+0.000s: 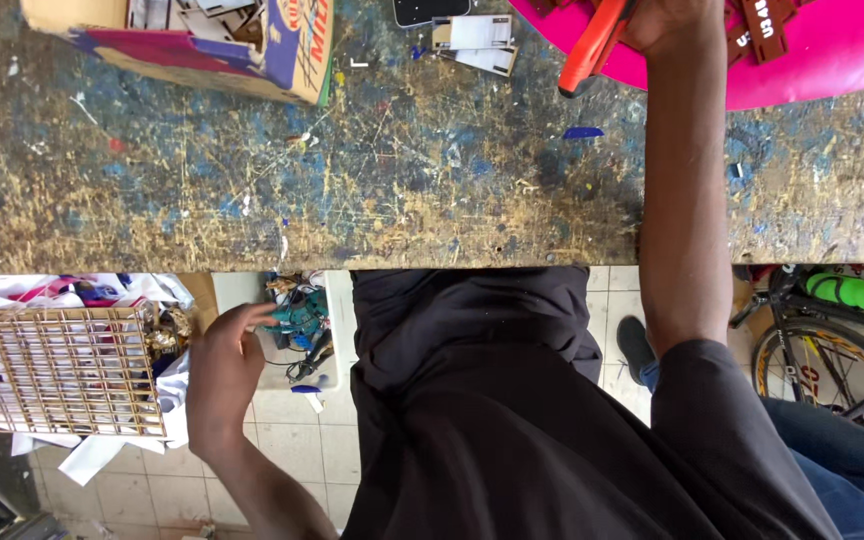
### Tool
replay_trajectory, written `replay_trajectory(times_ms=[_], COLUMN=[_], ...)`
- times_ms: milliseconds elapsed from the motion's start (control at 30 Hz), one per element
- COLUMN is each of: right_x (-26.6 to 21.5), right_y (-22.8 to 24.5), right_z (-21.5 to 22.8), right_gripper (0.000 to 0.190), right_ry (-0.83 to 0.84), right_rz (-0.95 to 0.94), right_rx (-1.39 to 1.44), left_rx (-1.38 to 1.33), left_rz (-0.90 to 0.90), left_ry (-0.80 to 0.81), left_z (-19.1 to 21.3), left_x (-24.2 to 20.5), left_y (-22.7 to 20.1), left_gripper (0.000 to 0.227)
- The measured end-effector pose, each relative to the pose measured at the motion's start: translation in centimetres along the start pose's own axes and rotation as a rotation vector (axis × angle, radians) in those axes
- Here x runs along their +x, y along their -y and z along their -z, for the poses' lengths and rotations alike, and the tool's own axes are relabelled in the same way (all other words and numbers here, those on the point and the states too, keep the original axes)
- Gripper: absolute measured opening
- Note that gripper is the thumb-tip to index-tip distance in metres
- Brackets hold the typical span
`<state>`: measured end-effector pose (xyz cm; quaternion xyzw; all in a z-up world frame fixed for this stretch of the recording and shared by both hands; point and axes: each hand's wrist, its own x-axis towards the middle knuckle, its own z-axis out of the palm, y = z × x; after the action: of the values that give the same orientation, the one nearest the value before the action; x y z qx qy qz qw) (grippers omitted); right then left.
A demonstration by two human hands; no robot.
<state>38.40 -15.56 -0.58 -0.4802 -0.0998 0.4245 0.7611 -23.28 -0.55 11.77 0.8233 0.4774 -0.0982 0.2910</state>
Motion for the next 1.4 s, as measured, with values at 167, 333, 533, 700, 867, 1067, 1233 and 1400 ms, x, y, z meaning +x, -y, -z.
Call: replay_trajectory(times_ms=[167, 333, 533, 700, 867, 1067, 1233, 1400], right_x=[-0.2, 3.8, 4.0, -0.9, -1.8, -2.4, -2.6, -0.8], right_y=[0.8, 1.0, 0.8, 4.4, 4.2, 2.2, 1.2, -1.6], right_z=[-1.8, -2.9, -4.6, -9.9, -11.8, -13.8, -14.9, -12.7], right_gripper=[0.026, 0.026, 0.023, 0.022, 0.025, 0.055, 0.040, 0.020], right_ry=[0.001, 0.025, -0.039, -0.034, 0.007, 0.021, 0.027, -0.004], right_rz=[0.022, 0.055, -0.009, -0.027, -0.065, -0.075, 0.432, 0.427], right_rx=[-0.009, -0.023, 0.048, -0.162, -0.211, -0.434, -0.839, -0.848], left_rx=[0.053, -0.176, 0.049, 0.187, -0.562, -1.720, -1.786, -1.793], left_rz=[-0.059, -0.514, -0.945, -1.030, -0.678, -0.342, -0.556, -0.541], left_ry=[-0.010, -0.108, -0.386, -0.404, -0.209, 0.145, 0.106, 0.209], left_z=[-0.6, -4.6, -9.7, -9.8, -7.6, -6.3, -5.4, -7.2], left_x=[2.2, 11.7, 25.6, 26.3, 24.9, 31.5, 31.9, 33.4], left_y=[-7.4, -19.5, -26.9, -27.4, -27.0, -27.0, -29.7, -28.7], left_gripper=[0.035, 0.033, 0.067, 0.067, 0.024, 0.039, 0.073, 0.045])
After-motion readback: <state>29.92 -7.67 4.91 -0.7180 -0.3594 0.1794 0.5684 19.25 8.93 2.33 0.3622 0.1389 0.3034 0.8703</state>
